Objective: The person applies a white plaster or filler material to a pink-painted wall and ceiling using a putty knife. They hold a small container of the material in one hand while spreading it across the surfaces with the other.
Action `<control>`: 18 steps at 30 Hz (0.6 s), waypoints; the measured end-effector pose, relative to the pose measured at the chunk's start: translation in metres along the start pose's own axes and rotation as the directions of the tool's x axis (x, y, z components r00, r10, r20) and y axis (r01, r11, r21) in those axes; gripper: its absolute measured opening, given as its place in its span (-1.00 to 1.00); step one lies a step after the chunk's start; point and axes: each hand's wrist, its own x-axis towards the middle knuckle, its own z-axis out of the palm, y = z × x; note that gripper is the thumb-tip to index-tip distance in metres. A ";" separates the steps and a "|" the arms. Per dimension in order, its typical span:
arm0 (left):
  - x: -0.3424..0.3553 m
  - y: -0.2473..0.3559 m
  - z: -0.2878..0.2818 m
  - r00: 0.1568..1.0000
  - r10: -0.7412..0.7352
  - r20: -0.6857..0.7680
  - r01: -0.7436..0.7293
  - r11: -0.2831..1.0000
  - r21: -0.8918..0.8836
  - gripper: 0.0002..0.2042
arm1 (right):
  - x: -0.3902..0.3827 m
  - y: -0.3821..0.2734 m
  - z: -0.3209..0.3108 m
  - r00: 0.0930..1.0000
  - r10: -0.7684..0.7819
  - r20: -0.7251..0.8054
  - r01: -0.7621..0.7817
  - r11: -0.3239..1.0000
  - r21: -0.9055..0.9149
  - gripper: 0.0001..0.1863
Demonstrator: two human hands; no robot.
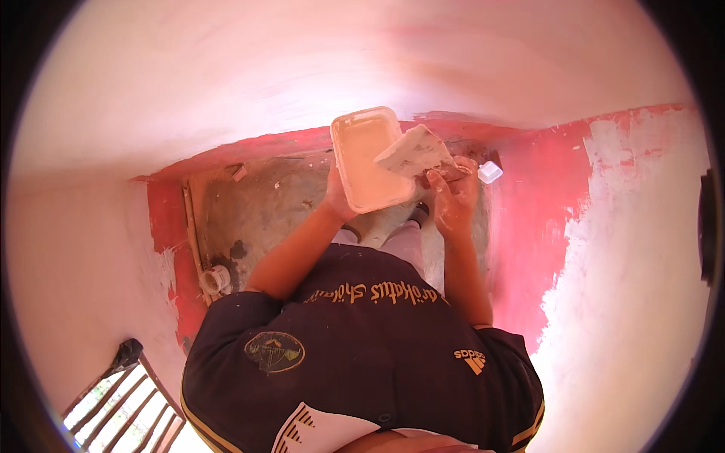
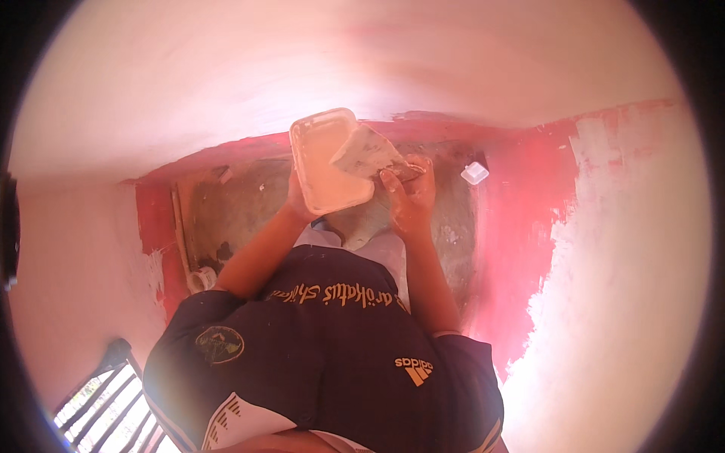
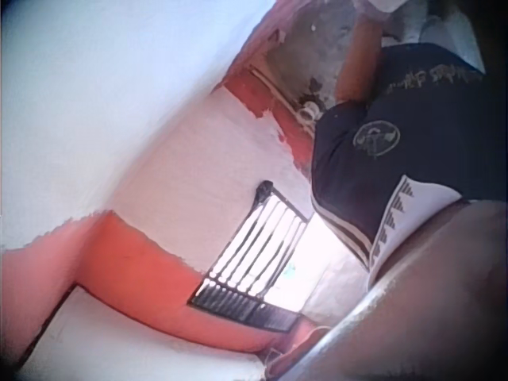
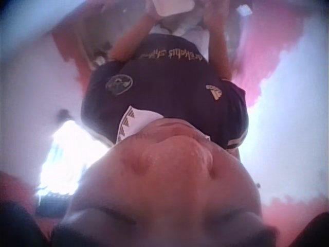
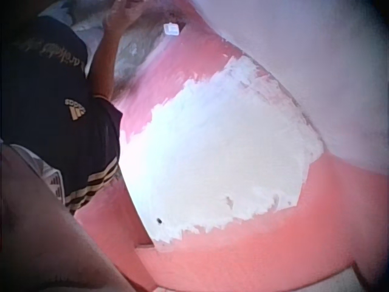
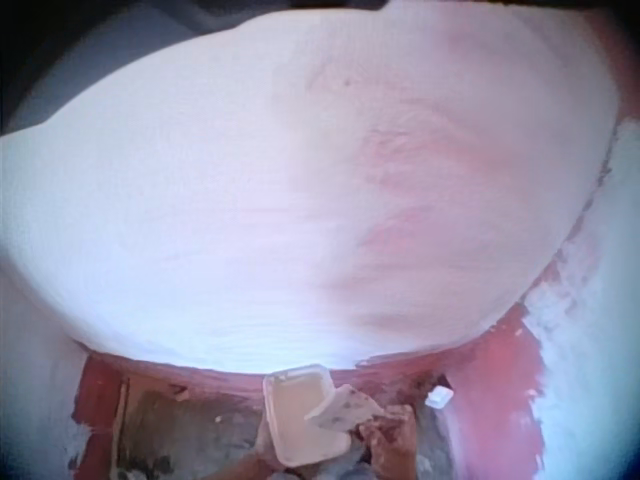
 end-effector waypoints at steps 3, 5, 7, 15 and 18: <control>0.074 -0.076 0.037 0.973 -0.178 -0.149 0.127 0.945 -0.303 -0.31 | 0.038 -0.039 -0.097 0.997 -0.078 -0.009 0.076 0.986 -0.145 -0.67; 0.113 -0.121 0.064 0.952 -0.229 -0.203 0.154 0.932 -0.328 -0.31 | 0.058 -0.068 -0.150 0.993 -0.114 -0.040 0.112 0.993 -0.042 -0.66; 0.139 -0.158 0.091 0.976 -0.213 -0.043 0.176 0.892 -0.417 -0.34 | 0.067 -0.097 -0.192 0.985 -0.170 -0.042 0.160 0.972 -0.171 -0.66; 0.143 -0.204 0.170 0.989 -0.136 0.052 0.144 0.962 -0.230 -0.35 | 0.029 -0.147 -0.234 0.963 -0.250 -0.096 0.226 0.951 -0.210 -0.67; 0.135 -0.199 0.172 0.984 -0.151 0.089 0.168 0.959 -0.230 -0.36 | 0.021 -0.149 -0.225 0.977 -0.198 -0.076 0.156 0.913 -0.377 -0.67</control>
